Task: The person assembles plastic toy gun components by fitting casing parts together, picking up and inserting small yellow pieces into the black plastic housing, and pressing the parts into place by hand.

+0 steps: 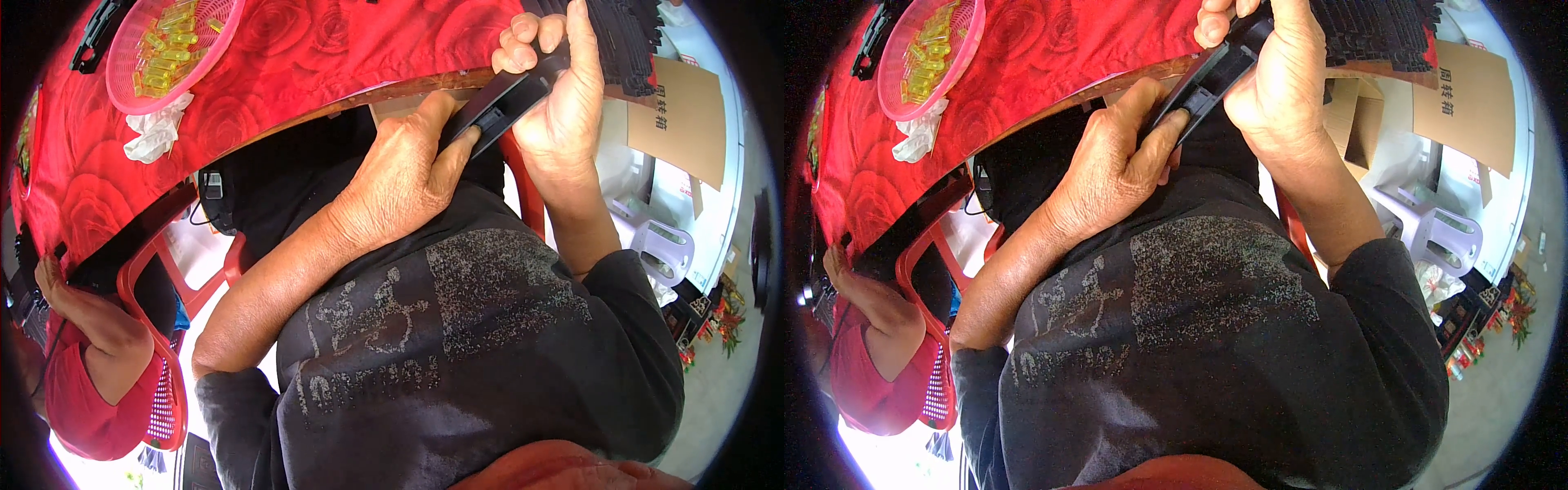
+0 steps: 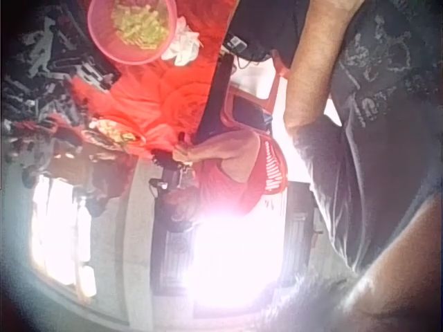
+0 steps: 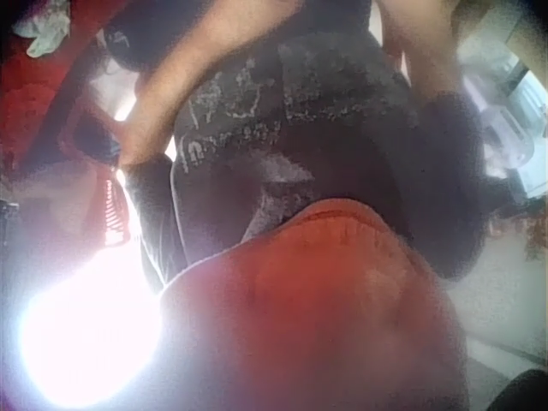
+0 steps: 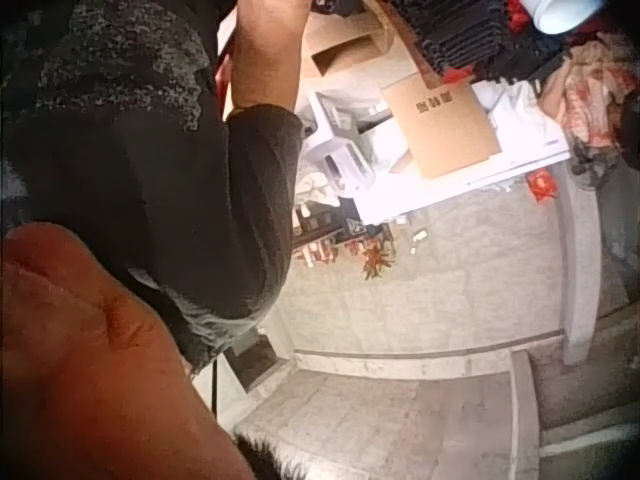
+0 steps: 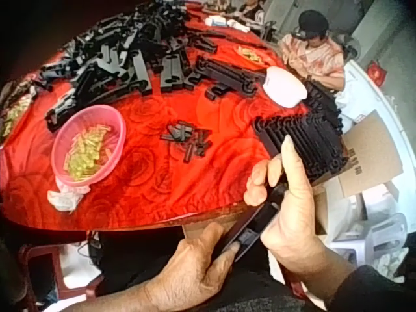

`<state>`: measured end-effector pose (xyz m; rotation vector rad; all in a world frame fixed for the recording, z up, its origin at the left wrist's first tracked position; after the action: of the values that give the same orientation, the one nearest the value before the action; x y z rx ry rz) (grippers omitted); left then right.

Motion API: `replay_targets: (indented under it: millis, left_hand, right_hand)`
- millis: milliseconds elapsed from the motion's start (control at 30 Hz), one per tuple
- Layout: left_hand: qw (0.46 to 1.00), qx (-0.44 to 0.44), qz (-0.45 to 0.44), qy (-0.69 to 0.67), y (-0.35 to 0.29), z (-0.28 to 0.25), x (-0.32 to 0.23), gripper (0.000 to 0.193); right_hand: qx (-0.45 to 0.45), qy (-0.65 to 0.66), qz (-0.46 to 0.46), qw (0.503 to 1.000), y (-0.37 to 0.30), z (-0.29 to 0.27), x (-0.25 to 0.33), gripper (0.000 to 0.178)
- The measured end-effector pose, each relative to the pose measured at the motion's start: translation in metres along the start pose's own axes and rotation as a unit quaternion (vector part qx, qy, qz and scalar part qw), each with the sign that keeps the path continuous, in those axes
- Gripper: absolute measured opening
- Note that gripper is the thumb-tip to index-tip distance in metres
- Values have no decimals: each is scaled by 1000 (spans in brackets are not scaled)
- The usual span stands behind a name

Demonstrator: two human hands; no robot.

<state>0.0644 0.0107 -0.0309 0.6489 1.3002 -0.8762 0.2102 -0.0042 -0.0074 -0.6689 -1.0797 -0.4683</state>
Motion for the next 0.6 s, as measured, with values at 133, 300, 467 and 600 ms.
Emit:
replay_targets:
  millis: [133,300,467,600]
  left_hand:
    - [999,-17,-14,25,3,0,5,18]
    - [999,-42,2,26,4,-2,3,19]
    - [998,-55,-4,42,4,-1,2,22]
    - [997,-65,-11,51,4,-2,0,25]
  right_hand:
    - [-16,-13,3,1000,-1,1,-1,48]
    - [3,-12,0,1000,1,4,-1,48]
    - [-1,-43,-13,999,-2,6,2,47]
    - [8,-42,1,999,-3,10,0,47]
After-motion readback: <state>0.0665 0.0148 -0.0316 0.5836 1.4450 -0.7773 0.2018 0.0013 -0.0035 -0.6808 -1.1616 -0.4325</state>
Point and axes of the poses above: each hand's wrist, its own y-axis towards the middle knuckle, its own z-axis out of the palm, x = y × z, the point moved 10 cm from there along y, towards the middle knuckle, and after that the axes turned 15 degrees about -y, right-handed, at the moved point
